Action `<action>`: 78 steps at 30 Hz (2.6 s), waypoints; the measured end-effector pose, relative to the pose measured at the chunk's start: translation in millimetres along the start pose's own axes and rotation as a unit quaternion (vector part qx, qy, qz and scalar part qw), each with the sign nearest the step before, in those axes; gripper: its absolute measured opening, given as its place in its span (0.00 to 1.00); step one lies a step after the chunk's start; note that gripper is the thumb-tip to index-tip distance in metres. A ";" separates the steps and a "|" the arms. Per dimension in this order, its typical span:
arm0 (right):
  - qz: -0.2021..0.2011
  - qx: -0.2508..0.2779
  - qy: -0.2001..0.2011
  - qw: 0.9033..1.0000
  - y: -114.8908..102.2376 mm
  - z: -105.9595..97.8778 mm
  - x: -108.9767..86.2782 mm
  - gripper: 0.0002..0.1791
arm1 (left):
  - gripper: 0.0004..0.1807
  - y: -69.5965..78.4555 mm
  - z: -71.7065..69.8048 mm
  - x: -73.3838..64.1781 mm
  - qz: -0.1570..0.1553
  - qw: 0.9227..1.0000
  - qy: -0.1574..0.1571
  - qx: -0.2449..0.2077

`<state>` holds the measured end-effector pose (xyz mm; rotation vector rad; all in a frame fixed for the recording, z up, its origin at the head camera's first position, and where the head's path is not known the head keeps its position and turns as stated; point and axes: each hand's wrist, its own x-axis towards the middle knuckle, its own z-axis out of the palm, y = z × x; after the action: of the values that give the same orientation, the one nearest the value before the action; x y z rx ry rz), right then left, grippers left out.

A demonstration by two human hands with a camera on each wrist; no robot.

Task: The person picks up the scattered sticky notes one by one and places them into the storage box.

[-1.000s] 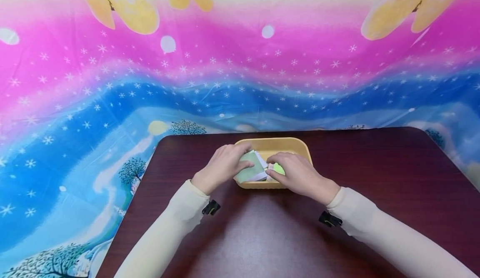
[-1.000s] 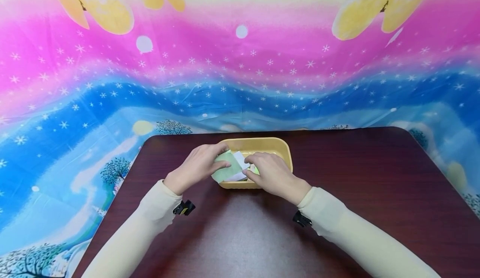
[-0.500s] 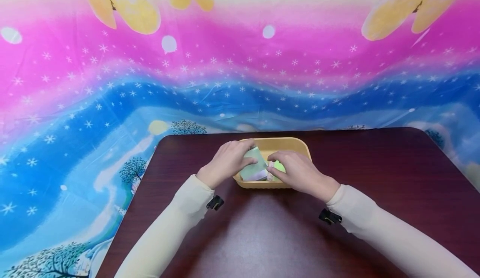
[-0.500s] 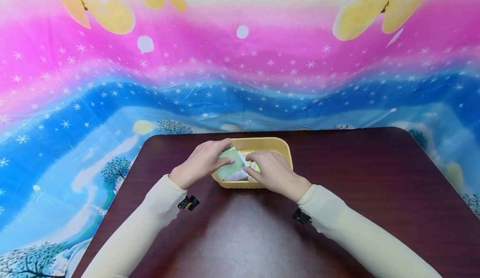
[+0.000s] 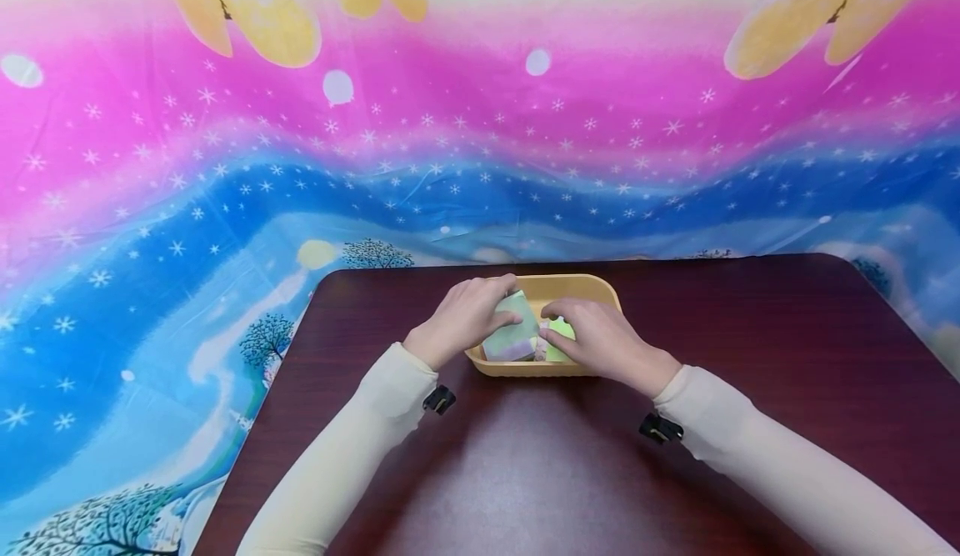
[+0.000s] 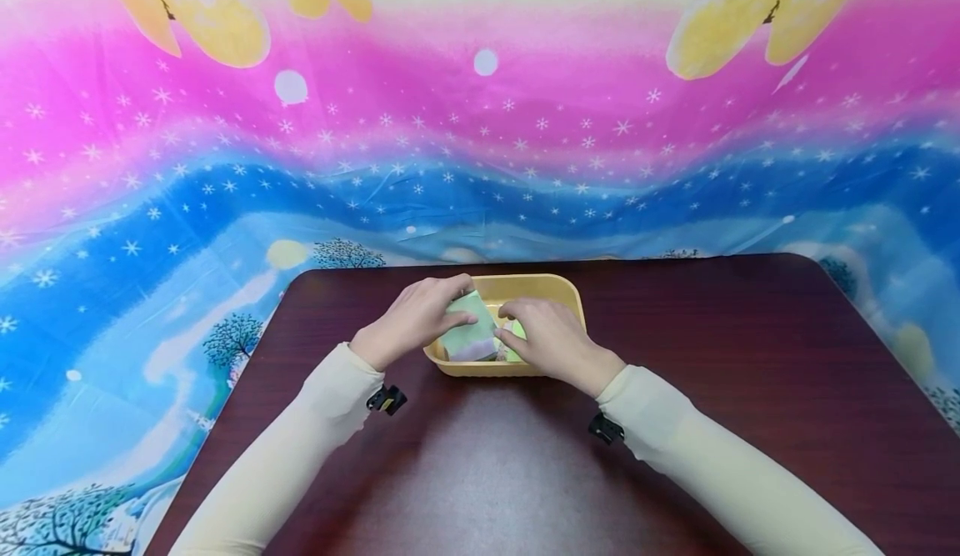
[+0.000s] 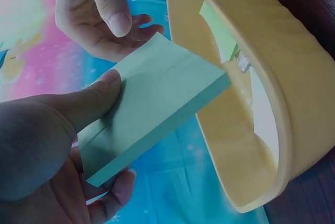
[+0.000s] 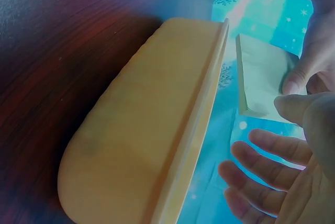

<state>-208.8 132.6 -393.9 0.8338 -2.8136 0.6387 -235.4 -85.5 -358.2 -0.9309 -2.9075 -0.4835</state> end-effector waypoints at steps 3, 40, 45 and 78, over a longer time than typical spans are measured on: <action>0.006 0.003 -0.003 1.000 2.3 0.7 0.4 0.15 | 0.15 0.0 1.3 2.2 -0.002 1.000 -0.004 0.001; 0.043 -0.011 -0.018 0.999 23.2 10.5 0.0 0.16 | 0.14 -2.2 29.8 23.8 0.007 0.998 -0.058 0.014; 0.045 -0.010 -0.020 0.999 23.6 11.3 0.4 0.15 | 0.15 -1.9 34.1 26.0 0.001 0.997 -0.078 0.007; 0.050 -0.010 -0.055 0.997 26.2 15.6 1.2 0.18 | 0.19 -2.6 49.2 30.5 -0.050 0.985 -0.149 0.064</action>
<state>-224.3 145.1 -417.1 0.7499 -2.9713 0.5935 -259.5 -55.2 -401.4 -0.9141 -3.2182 -0.1685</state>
